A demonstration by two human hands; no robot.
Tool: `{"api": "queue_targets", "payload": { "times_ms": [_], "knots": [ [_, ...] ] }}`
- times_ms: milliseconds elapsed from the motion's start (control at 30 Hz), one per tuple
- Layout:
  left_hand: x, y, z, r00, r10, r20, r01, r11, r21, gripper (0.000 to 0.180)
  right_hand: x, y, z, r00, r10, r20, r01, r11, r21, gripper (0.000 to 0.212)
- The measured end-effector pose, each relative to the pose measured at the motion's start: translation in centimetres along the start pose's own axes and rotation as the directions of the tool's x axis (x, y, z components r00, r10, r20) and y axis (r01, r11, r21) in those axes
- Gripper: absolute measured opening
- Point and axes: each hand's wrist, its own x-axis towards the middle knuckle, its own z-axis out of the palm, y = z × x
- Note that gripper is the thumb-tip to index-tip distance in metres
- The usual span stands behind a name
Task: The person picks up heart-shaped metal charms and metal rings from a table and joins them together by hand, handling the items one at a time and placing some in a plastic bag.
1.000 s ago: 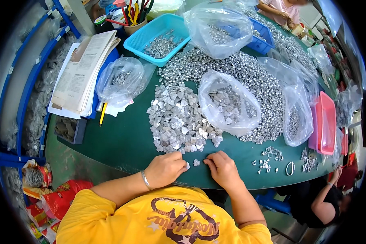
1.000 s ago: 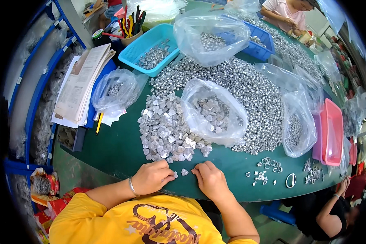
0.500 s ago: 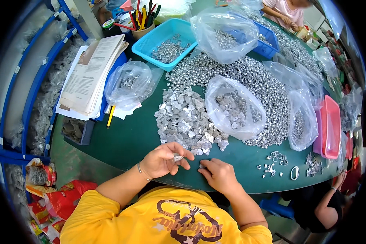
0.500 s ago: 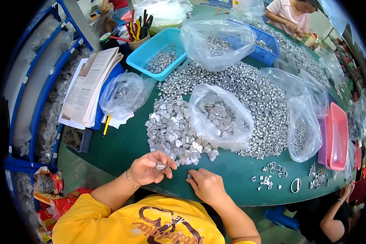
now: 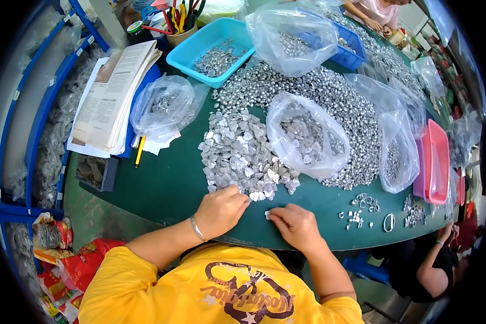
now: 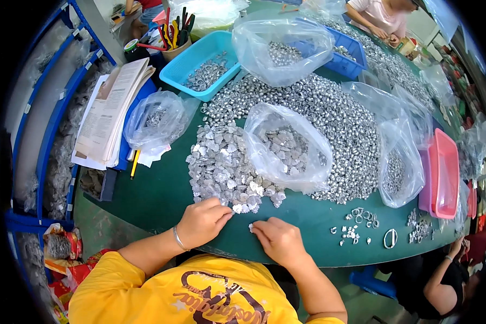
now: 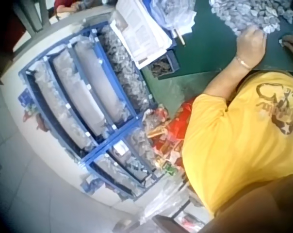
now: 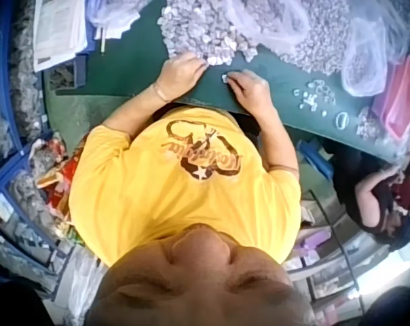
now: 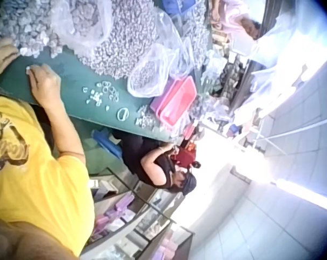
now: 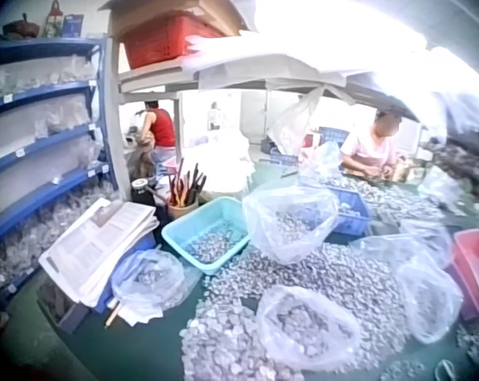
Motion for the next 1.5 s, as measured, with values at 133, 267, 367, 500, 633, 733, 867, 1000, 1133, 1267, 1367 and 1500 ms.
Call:
{"api": "queue_targets", "payload": {
  "times_ms": [133,267,367,500,633,733,867,1000,1133,1267,1367,1500],
  "knots": [
    [-0.6,0.3,-0.5,0.984,-0.074,0.165,0.097,0.986,-0.137,0.005,-0.1,0.1,0.9,0.999,-0.046,0.009,0.047,0.996,-0.08,0.008],
    [-1.1,0.2,-0.4,0.989,-0.099,0.11,0.113,0.986,-0.122,0.007,0.0,0.2,1.0,1.0,-0.018,-0.002,0.017,0.998,-0.067,0.009],
    [-0.9,0.0,-1.1,0.992,-0.11,0.061,0.12,0.976,-0.183,0.009,-0.2,0.3,0.9,1.0,-0.01,-0.011,0.01,0.998,-0.069,0.01],
    [-1.4,0.1,-0.4,0.982,-0.004,0.19,0.034,0.987,-0.156,0.011,-0.3,0.7,0.9,0.997,0.081,-0.017,-0.077,0.978,0.195,0.007],
    [-1.7,0.2,0.0,0.986,-0.029,0.167,0.059,0.983,-0.176,0.011,-0.4,1.6,-0.2,0.897,0.323,0.303,-0.286,-0.098,0.953,0.004],
    [-1.6,0.3,0.0,0.987,-0.047,0.151,0.075,0.981,-0.181,0.011,0.6,1.4,0.0,0.828,0.425,0.367,-0.455,0.124,0.882,0.004],
    [-1.9,0.4,0.2,0.988,-0.059,0.143,0.079,0.986,-0.144,0.009,1.8,0.7,1.9,0.841,0.309,0.445,-0.534,0.332,0.778,0.005],
    [-2.0,0.8,0.2,0.991,-0.06,0.117,0.075,0.989,-0.127,0.008,3.6,0.6,1.8,0.799,0.174,0.575,-0.551,-0.168,0.817,0.004],
    [-2.1,0.5,0.4,0.992,-0.061,0.112,0.078,0.984,-0.159,0.013,3.0,-0.2,3.7,1.0,-0.019,-0.024,0.018,0.998,-0.057,0.009],
    [-2.1,0.4,0.3,0.991,-0.07,0.115,0.088,0.983,-0.158,0.016,2.6,-0.9,3.9,0.999,0.034,-0.027,-0.036,0.997,-0.063,0.009],
    [-2.1,0.4,0.4,0.991,-0.078,0.11,0.096,0.98,-0.174,0.017,2.4,0.1,3.5,0.991,0.132,0.002,-0.129,0.968,0.217,0.004],
    [-2.2,0.6,0.1,0.99,-0.115,0.084,0.13,0.969,-0.21,0.02,2.5,1.6,0.0,0.829,0.362,0.427,-0.422,-0.097,0.901,0.01]
  ]
}}
